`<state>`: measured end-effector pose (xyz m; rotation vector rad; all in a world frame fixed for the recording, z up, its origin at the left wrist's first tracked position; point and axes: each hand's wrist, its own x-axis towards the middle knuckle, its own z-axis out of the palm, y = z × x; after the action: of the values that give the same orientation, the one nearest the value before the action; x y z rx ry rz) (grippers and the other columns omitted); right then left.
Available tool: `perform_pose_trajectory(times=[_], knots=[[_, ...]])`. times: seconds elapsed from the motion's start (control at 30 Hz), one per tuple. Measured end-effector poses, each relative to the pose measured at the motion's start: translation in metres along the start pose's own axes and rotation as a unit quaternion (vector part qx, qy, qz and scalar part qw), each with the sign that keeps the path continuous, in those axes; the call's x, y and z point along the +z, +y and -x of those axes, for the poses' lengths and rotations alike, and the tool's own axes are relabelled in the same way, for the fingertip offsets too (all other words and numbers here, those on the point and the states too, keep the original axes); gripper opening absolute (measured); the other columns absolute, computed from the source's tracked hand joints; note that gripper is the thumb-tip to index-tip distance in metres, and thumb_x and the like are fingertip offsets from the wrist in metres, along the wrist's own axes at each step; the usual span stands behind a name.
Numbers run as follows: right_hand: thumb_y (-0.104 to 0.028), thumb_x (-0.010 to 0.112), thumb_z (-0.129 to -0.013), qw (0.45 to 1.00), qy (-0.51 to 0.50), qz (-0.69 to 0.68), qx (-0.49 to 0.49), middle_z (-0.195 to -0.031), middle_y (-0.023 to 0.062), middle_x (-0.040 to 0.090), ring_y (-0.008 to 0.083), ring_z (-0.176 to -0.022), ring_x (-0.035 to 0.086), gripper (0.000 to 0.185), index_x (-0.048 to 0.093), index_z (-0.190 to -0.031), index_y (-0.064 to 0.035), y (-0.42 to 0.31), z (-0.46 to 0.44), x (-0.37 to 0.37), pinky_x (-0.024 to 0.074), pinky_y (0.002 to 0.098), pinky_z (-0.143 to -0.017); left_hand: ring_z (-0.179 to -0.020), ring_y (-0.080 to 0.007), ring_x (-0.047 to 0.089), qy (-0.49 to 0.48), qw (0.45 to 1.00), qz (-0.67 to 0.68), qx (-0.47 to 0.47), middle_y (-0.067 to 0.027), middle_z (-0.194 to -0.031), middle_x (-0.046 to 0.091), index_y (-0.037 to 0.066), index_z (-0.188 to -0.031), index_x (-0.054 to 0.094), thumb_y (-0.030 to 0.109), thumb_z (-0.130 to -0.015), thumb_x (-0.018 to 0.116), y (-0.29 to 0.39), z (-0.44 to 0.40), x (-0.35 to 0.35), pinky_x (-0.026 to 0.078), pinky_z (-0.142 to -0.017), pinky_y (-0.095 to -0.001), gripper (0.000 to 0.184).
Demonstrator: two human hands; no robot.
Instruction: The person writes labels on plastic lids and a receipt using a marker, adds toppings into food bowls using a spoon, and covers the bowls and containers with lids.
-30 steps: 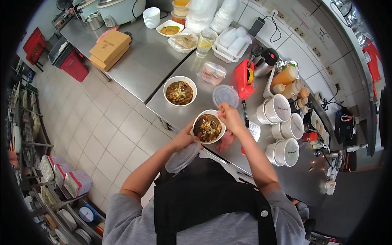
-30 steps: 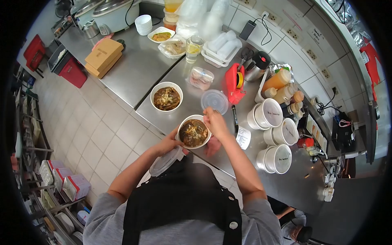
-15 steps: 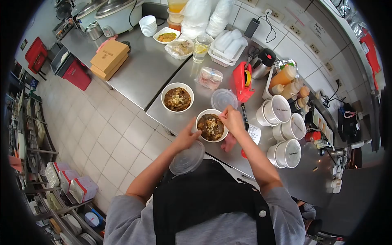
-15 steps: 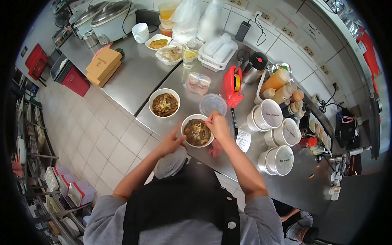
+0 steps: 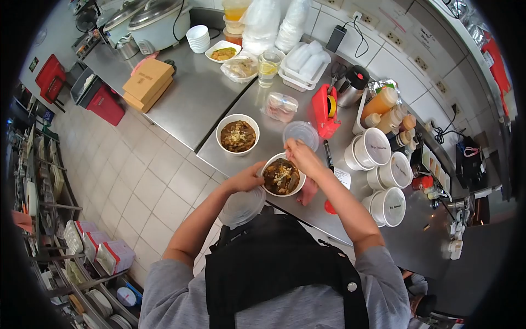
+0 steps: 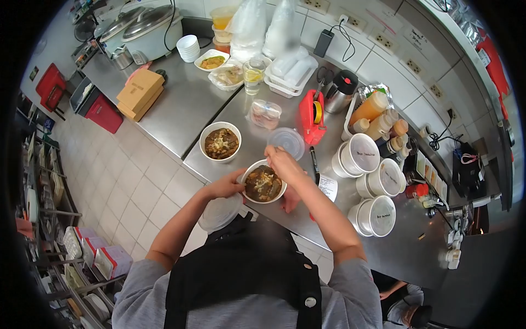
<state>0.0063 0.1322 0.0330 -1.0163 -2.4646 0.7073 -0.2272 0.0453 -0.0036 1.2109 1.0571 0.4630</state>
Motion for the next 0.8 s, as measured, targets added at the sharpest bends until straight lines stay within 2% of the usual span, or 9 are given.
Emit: perform_pose_trajectory(times=[0.07,0.13,0.2,0.23,0.3,0.4,0.67,0.73,0.8], knots=[[-0.002,0.061,-0.084,0.999,-0.012,-0.005,-0.034,-0.083,0.0151,0.06,0.0347,-0.084,0.058,0.019,0.048,-0.098,-0.0017,-0.004,-0.006,-0.003,0.0473,0.043,-0.076,-0.065,-0.0096,0.067,-0.029,0.999,-0.022,0.006,-0.0063,-0.087,0.068,0.016,-0.149,0.025,0.006,-0.087,0.053,0.007,-0.001,-0.006,0.037,-0.044,-0.0191,0.069],[-0.001,0.062,-0.084,0.997,-0.024,-0.008,-0.069,-0.083,0.0135,0.061,0.0312,-0.084,0.06,0.02,0.049,-0.099,-0.002,-0.007,-0.009,-0.001,0.0483,0.04,-0.076,-0.057,-0.0053,0.059,-0.053,0.998,-0.029,0.009,-0.0028,-0.081,0.066,0.016,-0.147,0.031,0.007,-0.087,0.054,0.012,-0.002,-0.01,0.036,-0.044,-0.0192,0.066],[0.0,0.065,-0.084,0.98,-0.04,-0.193,0.022,-0.088,0.0082,0.064,0.0192,-0.084,0.063,0.024,0.054,-0.105,-0.0023,-0.01,-0.01,0.004,0.0499,0.0313,-0.078,-0.055,-0.0045,0.055,-0.045,0.998,-0.034,0.003,-0.0018,-0.079,0.065,0.017,-0.148,0.031,0.008,-0.087,0.055,0.016,-0.002,-0.01,0.035,-0.044,-0.0193,0.066],[0.0,0.065,-0.084,0.98,-0.04,-0.193,0.02,-0.088,0.0082,0.064,0.0192,-0.084,0.063,0.024,0.054,-0.105,-0.0023,-0.009,-0.01,0.004,0.0499,0.0313,-0.078,-0.053,-0.0037,0.051,-0.039,0.998,-0.04,-0.003,-0.0007,-0.077,0.063,0.018,-0.149,0.031,0.009,-0.088,0.056,0.018,-0.002,-0.01,0.034,-0.043,-0.0195,0.067],[0.001,0.067,-0.084,0.907,0.041,-0.394,0.141,-0.093,0.0046,0.066,0.0105,-0.086,0.062,0.027,0.058,-0.109,-0.0025,-0.004,-0.009,0.002,0.0496,0.0258,-0.081,-0.053,-0.0037,0.051,-0.024,0.999,-0.047,0.01,-0.0011,-0.078,0.064,0.019,-0.15,0.03,0.01,-0.089,0.057,0.024,0.008,-0.008,0.034,-0.043,-0.0196,0.067],[-0.001,0.068,-0.085,0.896,0.114,-0.404,0.148,-0.094,0.0046,0.067,0.0111,-0.088,0.063,0.023,0.061,-0.107,-0.0023,0.024,0.002,-0.019,0.0503,0.0259,-0.084,-0.053,-0.0039,0.052,0.009,0.999,-0.034,0.011,-0.0018,-0.079,0.066,0.021,-0.151,0.029,0.012,-0.091,0.056,0.018,0.018,-0.002,0.035,-0.044,-0.0199,0.066],[-0.002,0.066,-0.086,0.925,-0.008,-0.354,0.139,-0.094,0.0047,0.068,0.0128,-0.088,0.064,0.011,0.065,-0.096,-0.0015,-0.022,-0.002,-0.012,0.0505,0.0277,-0.083,-0.053,-0.0047,0.051,0.029,0.999,0.015,0.027,-0.0018,-0.079,0.067,0.019,-0.15,0.034,0.014,-0.093,0.055,0.0,0.003,0.002,0.036,-0.045,-0.0203,0.061],[-0.002,0.067,-0.084,0.996,-0.04,-0.029,-0.069,-0.094,0.0053,0.068,0.0144,-0.088,0.064,0.013,0.065,-0.096,-0.001,-0.024,-0.012,-0.006,0.0515,0.0289,-0.081,-0.052,-0.0053,0.048,0.041,0.999,-0.016,0.02,-0.0017,-0.076,0.064,0.017,-0.148,0.038,0.016,-0.092,0.056,0.012,0.006,0.001,0.036,-0.045,-0.0205,0.059],[0.0,0.068,-0.081,0.995,-0.039,-0.052,-0.071,-0.095,0.0056,0.069,0.0148,-0.088,0.064,0.017,0.065,-0.098,-0.0007,-0.002,-0.015,-0.003,0.0519,0.0298,-0.078,-0.051,-0.0057,0.047,0.052,0.997,-0.037,0.037,-0.0017,-0.075,0.063,0.016,-0.147,0.039,0.016,-0.092,0.056,0.016,0.009,0.0,0.037,-0.045,-0.021,0.058]])
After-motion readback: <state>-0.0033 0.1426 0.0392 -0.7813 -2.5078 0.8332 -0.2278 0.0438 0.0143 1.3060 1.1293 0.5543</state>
